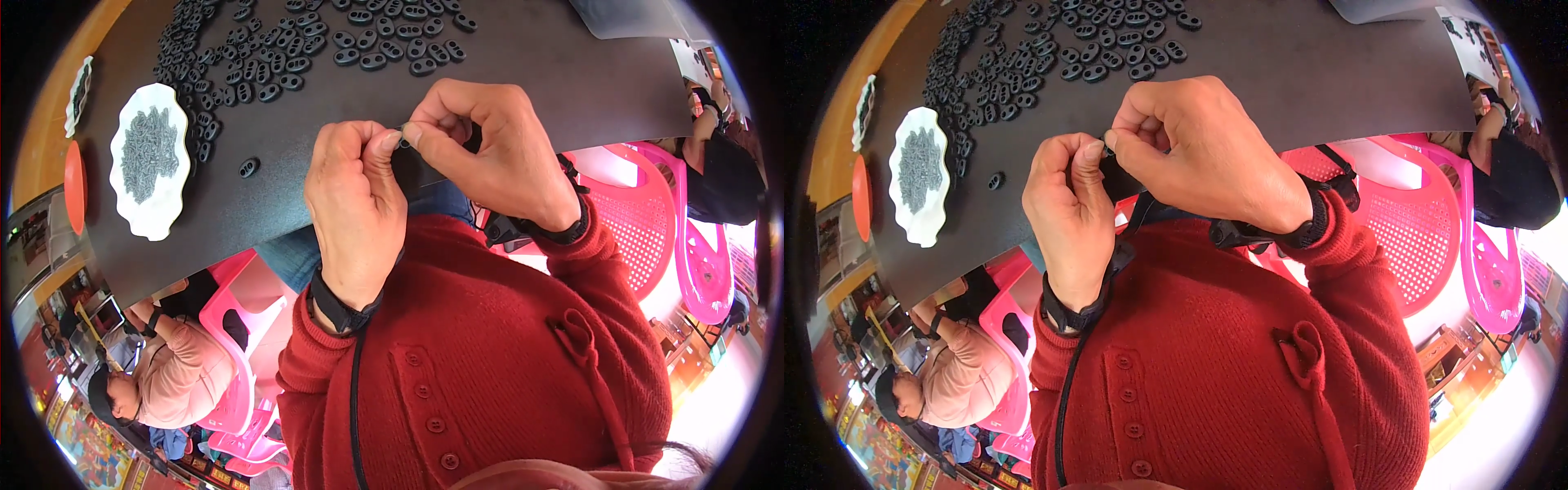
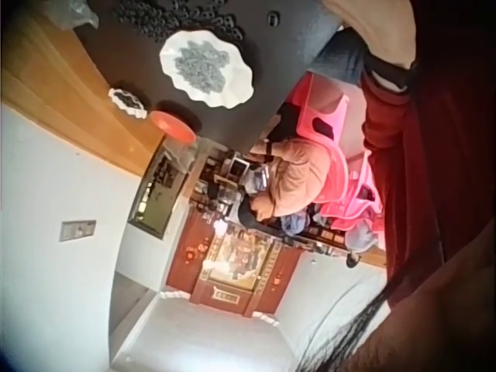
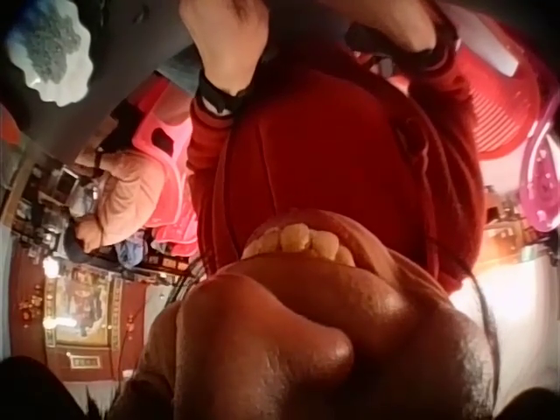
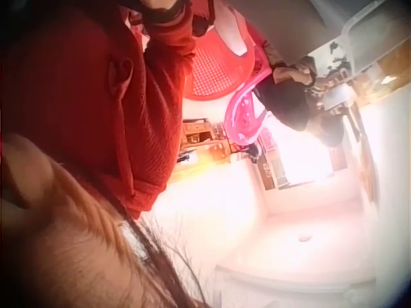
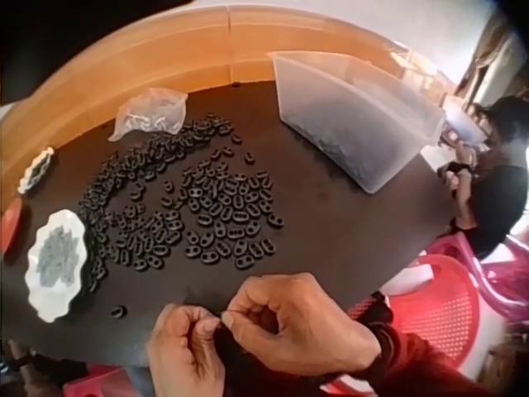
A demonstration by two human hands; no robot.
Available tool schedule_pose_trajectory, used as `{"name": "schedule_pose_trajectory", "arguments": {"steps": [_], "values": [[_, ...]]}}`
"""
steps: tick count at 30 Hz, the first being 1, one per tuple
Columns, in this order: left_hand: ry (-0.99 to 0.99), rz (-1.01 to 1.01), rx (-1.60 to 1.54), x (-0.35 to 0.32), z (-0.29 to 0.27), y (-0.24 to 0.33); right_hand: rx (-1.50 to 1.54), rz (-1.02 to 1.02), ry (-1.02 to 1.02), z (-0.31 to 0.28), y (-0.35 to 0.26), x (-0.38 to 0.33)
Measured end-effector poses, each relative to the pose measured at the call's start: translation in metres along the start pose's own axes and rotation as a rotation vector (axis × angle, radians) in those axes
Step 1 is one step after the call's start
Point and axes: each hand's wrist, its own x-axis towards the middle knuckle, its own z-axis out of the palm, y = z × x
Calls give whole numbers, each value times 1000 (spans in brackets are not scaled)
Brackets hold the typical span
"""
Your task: Joining small black plastic ring components together to form a larger mesh or structure.
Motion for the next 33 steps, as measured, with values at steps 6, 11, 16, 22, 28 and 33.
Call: {"name": "schedule_pose_trajectory", "arguments": {"steps": [6, 11, 16, 22, 28, 33], "values": [[-22, -31, -22, 4, -1, 1, 74, 37, 12, 1, 3, 0], [-77, -224, -345, 5, -5, 13, 121, 62, 16, -5, 2, 1], [-64, -292, -493, 12, -10, 18, 150, 90, 53, -10, 0, 3], [-114, -375, -635, 14, -19, 20, 184, 78, 99, -13, -1, 1], [-146, -400, -720, 14, -23, 19, 178, 43, 103, -11, -3, -1], [-37, -391, -595, 12, -26, 28, 186, -8, 124, -12, 0, -4]]}}
